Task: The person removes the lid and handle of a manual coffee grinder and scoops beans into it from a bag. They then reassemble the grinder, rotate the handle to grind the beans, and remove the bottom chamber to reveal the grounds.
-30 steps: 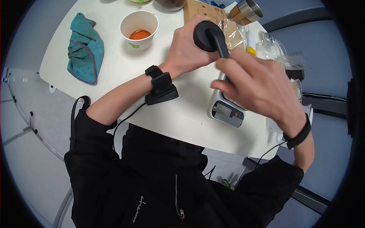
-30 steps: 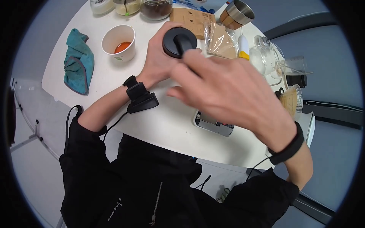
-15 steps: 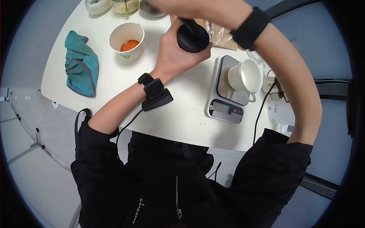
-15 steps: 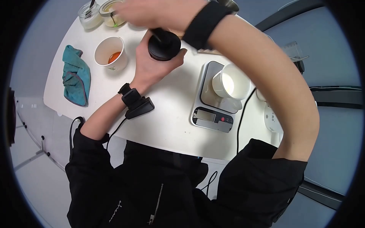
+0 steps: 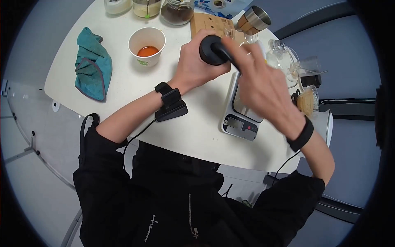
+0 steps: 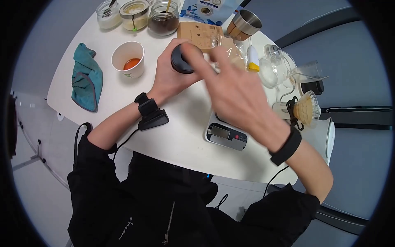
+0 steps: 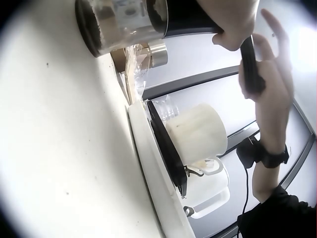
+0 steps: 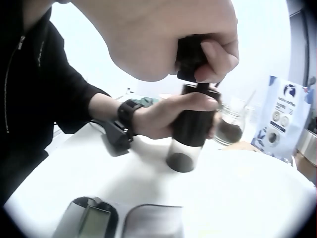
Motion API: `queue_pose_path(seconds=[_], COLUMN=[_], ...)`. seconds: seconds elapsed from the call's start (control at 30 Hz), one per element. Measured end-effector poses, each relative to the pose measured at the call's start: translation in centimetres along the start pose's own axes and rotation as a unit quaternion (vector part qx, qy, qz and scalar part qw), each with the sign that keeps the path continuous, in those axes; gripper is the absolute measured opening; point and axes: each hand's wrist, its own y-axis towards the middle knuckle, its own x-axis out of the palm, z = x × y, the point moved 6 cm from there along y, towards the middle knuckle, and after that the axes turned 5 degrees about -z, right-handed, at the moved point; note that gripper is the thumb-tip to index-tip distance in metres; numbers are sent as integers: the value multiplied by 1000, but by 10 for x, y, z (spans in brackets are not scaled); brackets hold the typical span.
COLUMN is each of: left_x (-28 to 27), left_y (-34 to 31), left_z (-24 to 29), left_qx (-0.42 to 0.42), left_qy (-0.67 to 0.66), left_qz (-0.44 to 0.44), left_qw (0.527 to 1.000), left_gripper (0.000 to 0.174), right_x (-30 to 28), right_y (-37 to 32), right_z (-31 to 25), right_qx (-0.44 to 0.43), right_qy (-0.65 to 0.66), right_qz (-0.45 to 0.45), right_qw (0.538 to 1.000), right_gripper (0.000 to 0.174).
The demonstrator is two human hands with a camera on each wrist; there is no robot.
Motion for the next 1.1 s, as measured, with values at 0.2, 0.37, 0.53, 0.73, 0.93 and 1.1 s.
queue_pose_path(seconds=[0.2, 0.37, 0.53, 0.73, 0.93, 1.1], left_x=[7, 1, 1, -2, 0, -1], left_y=[-6, -8, 5, 2, 0, 2], left_z=[-24, 1, 3, 8, 3, 5], left_qx=[-150, -190, 27, -50, -57, -37], left_qy=[-229, -97, -63, 13, -15, -11], left_qz=[-69, -79, -30, -25, -42, -31], left_qw=[959, 974, 997, 998, 997, 999], left_gripper=[57, 57, 55, 50, 53, 50], right_x=[1, 11, 23, 11, 18, 10], right_y=[18, 69, 138, 161, 109, 76], right_z=[-69, -99, -73, 8, 68, 65], right_qx=[-163, -279, -282, -123, -52, -37], right_qy=[-4, -29, -40, 17, -87, -92], right_qz=[52, 75, 50, -138, -77, -87], right_qw=[985, 957, 957, 983, 992, 991], right_gripper=[64, 44, 25, 26, 31, 29])
